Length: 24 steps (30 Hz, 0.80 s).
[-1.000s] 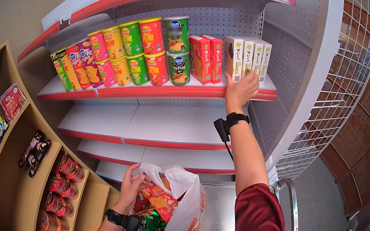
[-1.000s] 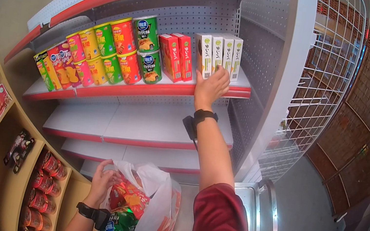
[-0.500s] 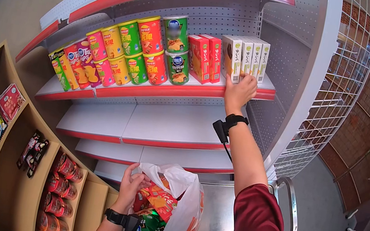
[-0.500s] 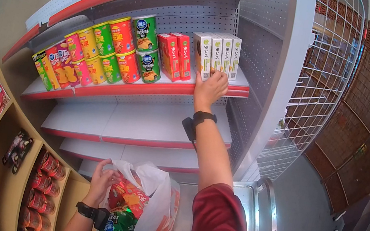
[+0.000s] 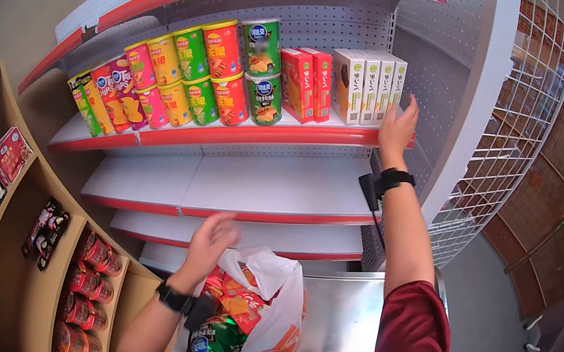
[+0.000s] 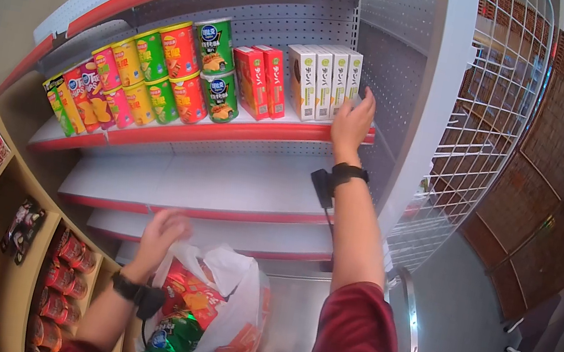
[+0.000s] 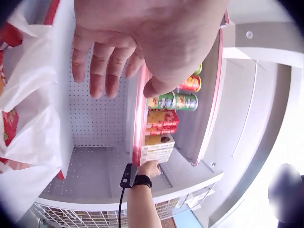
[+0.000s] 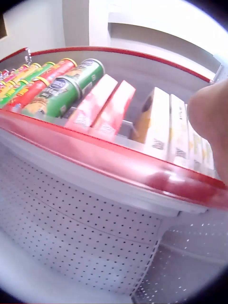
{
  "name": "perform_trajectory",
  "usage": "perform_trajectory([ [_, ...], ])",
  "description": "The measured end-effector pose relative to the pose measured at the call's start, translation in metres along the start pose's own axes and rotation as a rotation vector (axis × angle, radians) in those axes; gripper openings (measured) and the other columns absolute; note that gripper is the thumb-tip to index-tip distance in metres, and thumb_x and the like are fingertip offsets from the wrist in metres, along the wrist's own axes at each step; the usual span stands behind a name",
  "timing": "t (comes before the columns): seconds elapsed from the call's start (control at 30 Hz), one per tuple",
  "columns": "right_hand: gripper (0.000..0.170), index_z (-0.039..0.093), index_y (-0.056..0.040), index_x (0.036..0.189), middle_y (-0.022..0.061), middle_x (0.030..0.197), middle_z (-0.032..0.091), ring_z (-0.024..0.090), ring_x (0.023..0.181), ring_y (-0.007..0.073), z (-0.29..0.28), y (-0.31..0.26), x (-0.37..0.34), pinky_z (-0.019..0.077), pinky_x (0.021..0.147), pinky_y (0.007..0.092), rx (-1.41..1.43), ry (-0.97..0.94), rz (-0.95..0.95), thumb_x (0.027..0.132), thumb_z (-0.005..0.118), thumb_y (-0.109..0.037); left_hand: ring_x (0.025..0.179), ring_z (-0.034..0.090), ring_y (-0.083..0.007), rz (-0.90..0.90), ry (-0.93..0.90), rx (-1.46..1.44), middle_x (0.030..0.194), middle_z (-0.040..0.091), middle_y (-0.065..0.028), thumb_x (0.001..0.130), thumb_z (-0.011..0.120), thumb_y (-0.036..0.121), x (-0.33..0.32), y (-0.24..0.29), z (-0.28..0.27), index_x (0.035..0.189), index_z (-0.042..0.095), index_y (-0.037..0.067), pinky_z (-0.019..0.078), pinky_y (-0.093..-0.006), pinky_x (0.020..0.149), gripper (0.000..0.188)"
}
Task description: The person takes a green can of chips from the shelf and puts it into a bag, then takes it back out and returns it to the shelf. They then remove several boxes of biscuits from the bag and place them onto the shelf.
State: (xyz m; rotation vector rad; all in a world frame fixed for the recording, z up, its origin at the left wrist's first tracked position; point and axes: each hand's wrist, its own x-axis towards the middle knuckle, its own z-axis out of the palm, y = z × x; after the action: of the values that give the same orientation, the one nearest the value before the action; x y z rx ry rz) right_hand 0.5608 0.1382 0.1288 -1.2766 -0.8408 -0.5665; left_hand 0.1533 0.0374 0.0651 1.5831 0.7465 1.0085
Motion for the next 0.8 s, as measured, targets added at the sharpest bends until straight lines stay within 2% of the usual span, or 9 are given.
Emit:
perform_trajectory([
  [0.03,0.051,0.034,0.0065,0.126,0.0275,0.123,0.044,0.042,0.114,0.0401,-0.005,0.006,0.008,0.0324,0.097,0.0409,-0.023,-0.137,0.034,0.081,0.046,-0.014,0.101,0.056,-0.0217,0.098,-0.064,0.067,0.108,0.056,-0.0132,0.085,0.056,0.008,0.024,0.014,0.017,0.124,0.038,-0.003,0.0455,-0.0291,0.085,0.045],
  [0.1,0.052,0.033,0.0057,0.127,0.0287,0.121,0.045,0.044,0.112,0.0405,-0.01,0.007,0.018,0.0341,0.095,0.0411,-0.009,-0.235,0.074,0.08,0.045,-0.013,0.118,0.045,-0.0244,0.182,-0.149,-0.007,0.125,0.045,-0.0167,0.084,0.057,0.007,0.072,0.036,0.055,0.13,0.033,-0.002,0.0395,-0.0327,0.094,0.053],
  [0.23,0.054,0.032,-0.0002,0.13,0.0308,0.109,0.053,0.051,0.102,0.0434,-0.014,0.011,0.027,0.0392,0.089,0.044,-0.037,-0.403,0.155,0.079,0.043,-0.011,0.129,0.029,-0.0277,0.377,-0.19,-0.061,0.138,0.027,-0.0222,0.082,0.057,0.009,0.18,0.027,0.128,0.136,0.02,-0.004,0.0261,-0.0369,0.103,0.066],
  [0.27,0.054,0.032,-0.0019,0.131,0.0304,0.104,0.055,0.052,0.1,0.0439,-0.014,0.014,0.029,0.0401,0.088,0.0447,-0.048,-0.466,0.194,0.078,0.044,-0.01,0.129,0.029,-0.0277,0.387,-0.192,-0.062,0.138,0.027,-0.0222,0.082,0.057,0.009,0.205,0.017,0.141,0.136,0.02,-0.004,0.0261,-0.0369,0.103,0.066],
  [0.33,0.049,0.039,-0.0025,0.126,0.0296,0.098,0.057,0.054,0.095,0.0442,-0.011,0.013,0.029,0.0413,0.085,0.0465,-0.069,-0.438,0.205,0.078,0.044,-0.009,0.128,0.029,-0.0325,0.495,-0.003,0.193,0.137,0.026,-0.0264,0.08,0.057,0.011,0.239,0.004,0.161,0.134,0.017,-0.009,0.0263,-0.0363,0.104,0.07],
  [0.37,0.043,0.043,-0.0017,0.12,0.0294,0.098,0.057,0.054,0.094,0.0438,-0.013,0.011,0.031,0.0417,0.084,0.0469,-0.122,-0.48,0.199,0.078,0.044,-0.01,0.128,0.029,-0.0325,0.496,-0.007,0.192,0.137,0.026,-0.0264,0.08,0.057,0.011,0.247,0.003,0.167,0.134,0.017,-0.009,0.0263,-0.0363,0.104,0.07],
  [0.43,0.03,0.052,-0.0003,0.105,0.0281,0.095,0.058,0.056,0.091,0.0427,-0.018,0.002,0.029,0.0429,0.081,0.0475,-0.145,-0.473,0.173,0.078,0.046,-0.011,0.125,0.033,-0.0368,0.454,0.143,0.503,0.133,0.029,-0.0302,0.077,0.056,0.01,0.253,0.013,0.178,0.132,0.017,-0.012,0.0283,-0.0364,0.102,0.071],
  [0.67,0.026,0.054,-0.0013,0.1,0.0245,0.089,0.061,0.058,0.085,0.041,-0.015,0.008,0.024,0.0442,0.077,0.0478,-0.212,-0.443,0.191,0.078,0.047,-0.013,0.112,0.045,-0.0377,0.348,0.088,0.559,0.12,0.044,-0.0284,0.074,0.057,0.009,0.254,0.038,0.191,0.13,0.021,-0.012,0.038,-0.0389,0.094,0.07],
  [0.8,0.024,0.055,-0.0029,0.099,0.0222,0.087,0.062,0.059,0.083,0.0388,-0.027,-0.002,0.022,0.0456,0.073,0.0466,-0.257,-0.392,0.197,0.078,0.048,-0.013,0.11,0.049,-0.0332,0.373,0.083,0.561,0.118,0.048,-0.0253,0.072,0.059,0.008,0.248,0.046,0.189,0.132,0.021,-0.008,0.041,-0.0366,0.091,0.073],
])
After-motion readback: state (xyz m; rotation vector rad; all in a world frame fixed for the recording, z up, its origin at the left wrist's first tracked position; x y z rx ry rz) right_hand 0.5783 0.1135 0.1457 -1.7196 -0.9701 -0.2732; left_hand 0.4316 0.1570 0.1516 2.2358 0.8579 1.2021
